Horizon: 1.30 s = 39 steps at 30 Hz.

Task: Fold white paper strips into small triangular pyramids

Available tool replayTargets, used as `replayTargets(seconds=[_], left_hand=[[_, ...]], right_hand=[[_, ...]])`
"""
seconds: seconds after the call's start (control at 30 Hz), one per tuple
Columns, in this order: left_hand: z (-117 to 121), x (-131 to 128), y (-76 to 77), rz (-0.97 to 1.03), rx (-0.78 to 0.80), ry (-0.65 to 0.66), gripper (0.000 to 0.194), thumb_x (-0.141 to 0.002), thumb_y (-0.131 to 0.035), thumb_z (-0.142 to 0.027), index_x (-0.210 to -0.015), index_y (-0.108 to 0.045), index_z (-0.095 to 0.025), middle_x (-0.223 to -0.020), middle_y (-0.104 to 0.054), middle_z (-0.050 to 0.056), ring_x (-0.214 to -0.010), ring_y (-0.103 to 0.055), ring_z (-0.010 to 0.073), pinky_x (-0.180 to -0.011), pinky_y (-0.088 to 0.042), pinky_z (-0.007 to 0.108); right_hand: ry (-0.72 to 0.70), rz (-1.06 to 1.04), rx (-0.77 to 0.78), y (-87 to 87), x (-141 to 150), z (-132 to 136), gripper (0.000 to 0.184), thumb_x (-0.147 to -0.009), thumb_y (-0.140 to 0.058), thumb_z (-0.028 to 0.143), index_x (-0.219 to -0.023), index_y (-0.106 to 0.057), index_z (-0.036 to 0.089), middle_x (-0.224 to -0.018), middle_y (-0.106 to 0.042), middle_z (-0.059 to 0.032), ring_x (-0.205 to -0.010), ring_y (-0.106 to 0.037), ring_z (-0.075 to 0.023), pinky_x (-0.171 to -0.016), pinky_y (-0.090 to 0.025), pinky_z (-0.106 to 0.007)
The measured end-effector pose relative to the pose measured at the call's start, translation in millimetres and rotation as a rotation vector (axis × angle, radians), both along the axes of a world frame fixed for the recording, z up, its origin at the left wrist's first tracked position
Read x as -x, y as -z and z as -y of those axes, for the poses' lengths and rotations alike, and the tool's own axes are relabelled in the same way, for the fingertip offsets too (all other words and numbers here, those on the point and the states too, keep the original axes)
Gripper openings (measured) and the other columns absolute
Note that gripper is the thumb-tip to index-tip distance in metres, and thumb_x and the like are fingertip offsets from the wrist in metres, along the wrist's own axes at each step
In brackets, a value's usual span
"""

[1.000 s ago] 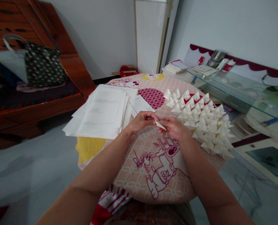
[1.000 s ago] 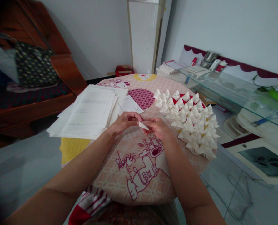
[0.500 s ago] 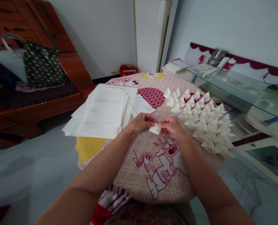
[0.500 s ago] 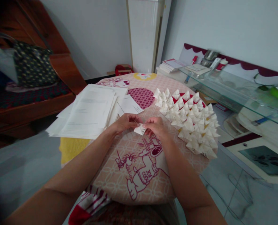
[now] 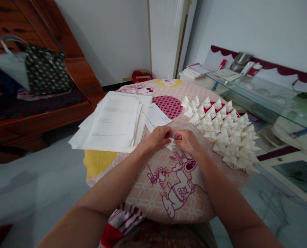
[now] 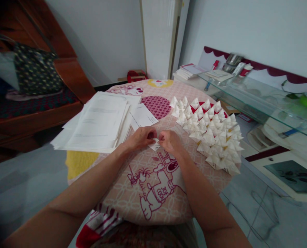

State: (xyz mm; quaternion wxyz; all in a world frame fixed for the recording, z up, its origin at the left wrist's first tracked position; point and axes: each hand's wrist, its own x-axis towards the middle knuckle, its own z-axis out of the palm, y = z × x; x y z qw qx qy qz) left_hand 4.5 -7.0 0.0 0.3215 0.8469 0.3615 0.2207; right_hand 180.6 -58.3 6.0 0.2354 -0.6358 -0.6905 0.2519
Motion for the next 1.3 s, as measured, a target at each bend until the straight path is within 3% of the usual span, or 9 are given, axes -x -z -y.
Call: replayTargets(seconds=[0.2, 0.3, 0.47, 0.73, 0.9, 1.0, 1.1, 1.3], left_hand=[[-3, 7, -5.4, -0.116, 0.050, 0.105, 0.015, -0.069, -0.061, -0.006, -0.071, -0.071, -0.016, -0.064, -0.066, -0.001, -0.062, -0.057, 0.0120, -0.064, -0.038, 0.025], [-3, 11, -8.7, -0.176, 0.046, 0.130, 0.008, -0.068, -0.069, -0.012, -0.074, -0.073, -0.017, -0.066, -0.066, -0.001, -0.062, -0.056, 0.0124, -0.064, -0.037, 0.025], [1, 12, -10.6, -0.187, -0.050, 0.173, 0.024, -0.058, -0.084, -0.017, -0.079, -0.071, -0.016, -0.070, -0.063, -0.002, -0.063, -0.050, 0.0117, -0.062, -0.033, 0.025], [3, 12, -14.8, -0.224, -0.063, 0.181, 0.010, -0.069, -0.072, -0.015, -0.078, -0.075, -0.015, -0.072, -0.069, 0.003, -0.064, -0.055, 0.0132, -0.063, -0.036, 0.026], [4, 15, -20.3, -0.207, -0.062, 0.241, 0.012, -0.071, -0.066, -0.013, -0.070, -0.076, -0.017, -0.073, -0.070, 0.003, -0.063, -0.057, 0.0117, -0.062, -0.036, 0.024], [4, 15, -22.7, -0.199, -0.071, 0.243, 0.014, -0.072, -0.064, -0.013, -0.069, -0.077, -0.017, -0.073, -0.071, 0.004, -0.061, -0.056, 0.0120, -0.061, -0.034, 0.025], [4, 15, -22.6, -0.242, -0.104, 0.215, 0.019, -0.073, -0.059, -0.012, -0.069, -0.077, -0.017, -0.071, -0.072, 0.005, -0.060, -0.054, 0.0130, -0.060, -0.032, 0.027], [-1, 14, -16.9, -0.210, -0.010, 0.058, 0.016, -0.072, -0.061, -0.017, -0.064, -0.075, -0.016, -0.057, -0.065, 0.001, -0.054, -0.048, 0.0116, -0.058, -0.030, 0.026]], right_hand=[[-0.175, -0.027, 0.029, 0.4, -11, 3, 0.014, -0.076, -0.067, 0.010, -0.077, -0.078, 0.018, -0.065, -0.068, -0.0006, -0.061, -0.058, -0.0136, -0.060, -0.038, -0.026], [-0.218, -0.023, 0.089, -0.6, -17, 3, 0.016, -0.073, -0.074, 0.015, -0.088, -0.080, 0.018, -0.062, -0.064, 0.0019, -0.058, -0.054, -0.0125, -0.058, -0.036, -0.025], [-0.251, 0.036, 0.094, 0.0, -18, 3, 0.025, -0.072, -0.079, 0.017, -0.096, -0.079, 0.019, -0.060, -0.060, 0.0039, -0.057, -0.051, -0.0117, -0.057, -0.033, -0.025], [-0.252, -0.031, 0.089, -0.1, -20, 2, 0.017, -0.073, -0.078, 0.020, -0.090, -0.081, 0.022, -0.061, -0.064, 0.0022, -0.058, -0.053, -0.0127, -0.058, -0.036, -0.025], [-0.304, -0.103, 0.130, -2.8, -23, 3, 0.013, -0.077, -0.072, 0.023, -0.083, -0.083, 0.022, -0.067, -0.070, 0.0004, -0.061, -0.056, -0.0135, -0.057, -0.035, -0.025], [-0.336, -0.076, 0.119, -3.3, -23, 4, 0.018, -0.083, -0.066, 0.026, -0.076, -0.081, 0.020, -0.061, -0.064, 0.0017, -0.058, -0.050, -0.0119, -0.055, -0.031, -0.025], [-0.306, -0.043, 0.081, -1.7, -22, 4, 0.026, -0.086, -0.060, 0.027, -0.068, -0.076, 0.017, -0.055, -0.055, 0.0026, -0.055, -0.044, -0.0106, -0.054, -0.027, -0.025], [-0.124, -0.051, 0.079, 2.4, -16, 2, 0.021, -0.084, -0.063, 0.029, -0.068, -0.071, 0.018, -0.055, -0.057, 0.0019, -0.054, -0.047, -0.0113, -0.052, -0.028, -0.025]])
